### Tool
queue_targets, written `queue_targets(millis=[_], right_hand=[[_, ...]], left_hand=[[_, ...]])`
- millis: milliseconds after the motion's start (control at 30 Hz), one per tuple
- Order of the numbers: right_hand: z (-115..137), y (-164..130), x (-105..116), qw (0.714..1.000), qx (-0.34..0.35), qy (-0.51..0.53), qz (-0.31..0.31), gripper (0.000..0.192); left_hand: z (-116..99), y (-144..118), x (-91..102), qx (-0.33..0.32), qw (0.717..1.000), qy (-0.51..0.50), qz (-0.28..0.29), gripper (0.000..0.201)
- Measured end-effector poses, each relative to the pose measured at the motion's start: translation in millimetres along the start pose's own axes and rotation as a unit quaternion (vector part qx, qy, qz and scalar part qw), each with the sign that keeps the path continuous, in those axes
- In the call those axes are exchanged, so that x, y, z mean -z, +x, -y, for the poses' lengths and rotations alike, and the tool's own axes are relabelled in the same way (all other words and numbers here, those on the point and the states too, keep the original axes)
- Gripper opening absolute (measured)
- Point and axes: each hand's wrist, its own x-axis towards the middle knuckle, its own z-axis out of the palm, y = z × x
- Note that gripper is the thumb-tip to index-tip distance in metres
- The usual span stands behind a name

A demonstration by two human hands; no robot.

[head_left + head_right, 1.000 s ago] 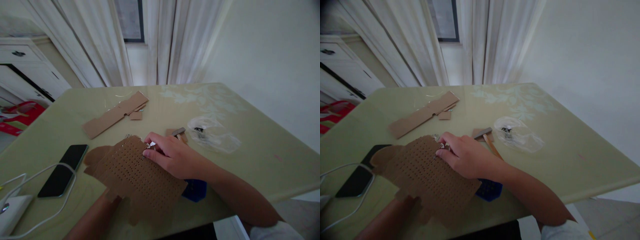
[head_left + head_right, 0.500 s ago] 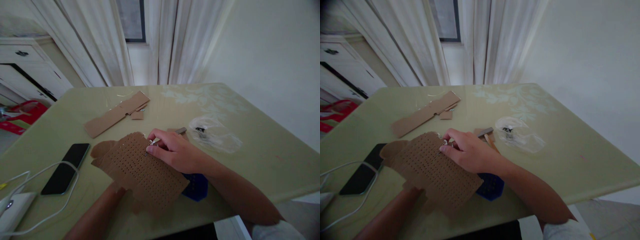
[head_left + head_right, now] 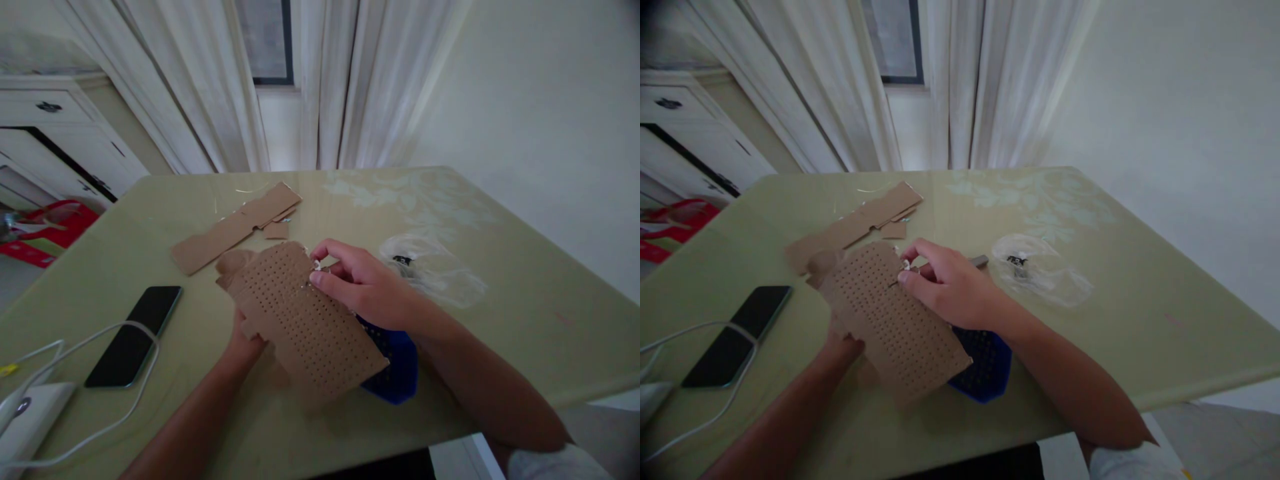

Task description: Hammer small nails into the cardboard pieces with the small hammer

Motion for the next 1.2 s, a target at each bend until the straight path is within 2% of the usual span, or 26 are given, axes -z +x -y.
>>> queue_targets(millis=[67,100,167,200,267,333,400,500,600,833,1033,1200], right_hand=[[-1,0,4,0.999,0.005,0.019,-0.031,0.018],[-2,1,5,0.999,0.007,0.017,-0.047,0.019],[-3,1,4,0.998,0.010,-0.002,-0.064,0.022],[-4,2,2,0.998,0.010,-0.012,-0.065,0.023],[-4,3,-1,0.998,0.007,-0.033,-0.059,0.024],[-4,4,-5,0.997,0.005,-0.051,-0.055,0.025],[-3,4,-7,0.997,0.006,-0.062,-0.054,0.026],[-2,3,-8,0.996,0.007,-0.072,-0.051,0.027],[-2,3,-9,0.996,0.010,-0.083,-0.042,0.029],[-3,5,-11,0.994,0.016,-0.100,-0.034,0.030],[-3,5,-11,0.992,0.011,-0.119,-0.044,0.027],[-4,5,-11,0.992,0.014,-0.121,-0.038,0.026]], left_hand=[[-7,14,-9.6,0.027,0.999,-0.040,-0.017,0.042],[-11,20,-13.3,0.046,0.996,-0.068,-0.045,0.043],[-22,28,-17.4,0.042,0.989,-0.088,-0.113,0.040],[-27,29,-17.8,0.014,0.987,-0.074,-0.143,0.037],[-37,25,-16.6,-0.086,0.982,-0.012,-0.166,0.030],[-45,15,-14.6,-0.205,0.969,0.049,-0.132,0.026],[-49,3,-13.7,-0.306,0.946,0.094,-0.055,0.023],[-52,-9,-14.5,-0.387,0.910,0.139,0.055,0.025],[-53,-11,-15.9,-0.395,0.902,0.146,0.089,0.037],[-56,-5,-16.1,-0.404,0.900,0.149,0.072,0.064],[-55,-7,-16.7,-0.424,0.892,0.134,0.076,0.071],[-55,-7,-16.0,-0.443,0.884,0.137,0.056,0.073]])
